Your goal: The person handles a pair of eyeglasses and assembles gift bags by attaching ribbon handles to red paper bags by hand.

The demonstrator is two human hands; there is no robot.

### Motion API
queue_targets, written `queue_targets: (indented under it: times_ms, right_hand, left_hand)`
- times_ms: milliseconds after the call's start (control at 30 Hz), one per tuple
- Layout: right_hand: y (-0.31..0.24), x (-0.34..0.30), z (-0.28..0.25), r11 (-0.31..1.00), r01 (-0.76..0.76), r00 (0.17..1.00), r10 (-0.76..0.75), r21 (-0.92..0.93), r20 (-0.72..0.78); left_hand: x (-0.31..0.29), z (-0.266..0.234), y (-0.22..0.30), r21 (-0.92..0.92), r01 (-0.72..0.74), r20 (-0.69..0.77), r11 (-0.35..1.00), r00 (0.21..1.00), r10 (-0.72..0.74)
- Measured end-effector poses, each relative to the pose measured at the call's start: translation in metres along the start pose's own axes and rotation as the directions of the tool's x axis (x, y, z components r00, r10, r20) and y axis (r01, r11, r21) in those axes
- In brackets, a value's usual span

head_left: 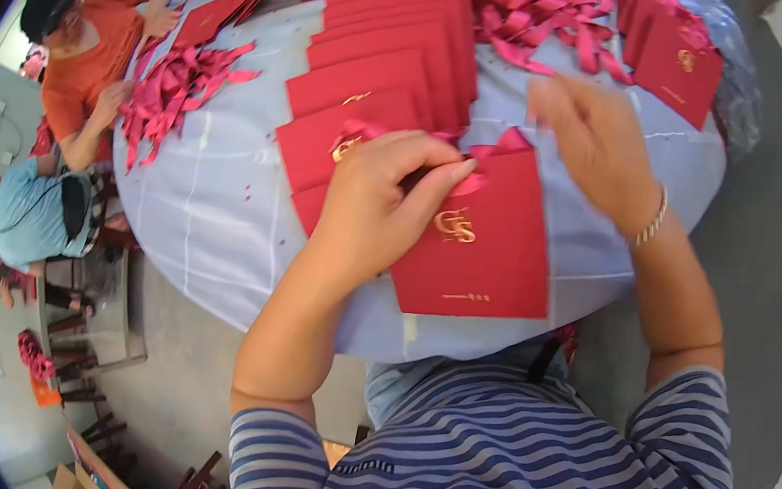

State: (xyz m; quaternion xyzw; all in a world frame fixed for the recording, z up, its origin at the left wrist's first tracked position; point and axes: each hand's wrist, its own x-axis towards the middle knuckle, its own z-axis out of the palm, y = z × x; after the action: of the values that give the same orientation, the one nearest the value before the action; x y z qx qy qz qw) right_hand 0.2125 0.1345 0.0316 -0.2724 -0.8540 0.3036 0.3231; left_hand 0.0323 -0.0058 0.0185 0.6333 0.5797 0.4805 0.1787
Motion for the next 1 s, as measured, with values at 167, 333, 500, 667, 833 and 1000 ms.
queue_targets:
  times_ms: [167,333,500,667,833,1000]
  right_hand:
    - [-0.021,-0.06,-0.011,0.944,-0.259,0.917,0.173,0.207,0.358]
    - [0.025,-0.063,-0.061,0.906,-0.251,0.963,0.27,0.34,-0.009]
    - [0.078,-0.033,-0.147,0.908,-0.329,0.874,0.397,0.26,-0.281]
    - [0.166,-0.032,-0.167,0.938,-0.346,0.75,0.254,-0.034,-0.61]
    - [0.181,-0.052,-0.109,0.958,-0.285,0.848,0.237,-0.032,-0.474]
    - [0.123,-0.071,-0.052,0.982,-0.175,0.933,0.144,-0.068,-0.329]
  left_hand:
    - [-0.004,0.003,0.011,0.065,-0.11,-0.011,0.992,0.994,0.111]
    - [-0.003,0.004,0.002,0.178,-0.197,-0.222,0.964,0.946,0.234]
    - [-0.008,-0.004,0.012,0.185,-0.396,-0.282,0.899,0.855,0.435]
    - [-0.037,-0.014,0.051,0.265,-0.58,-0.259,0.771,0.727,0.636]
    - [-0.073,-0.01,0.1,0.074,-0.868,-0.741,0.491,0.282,0.61]
    - [-0.055,-0.021,0.115,-0.345,-0.928,-0.677,-0.138,0.145,0.721]
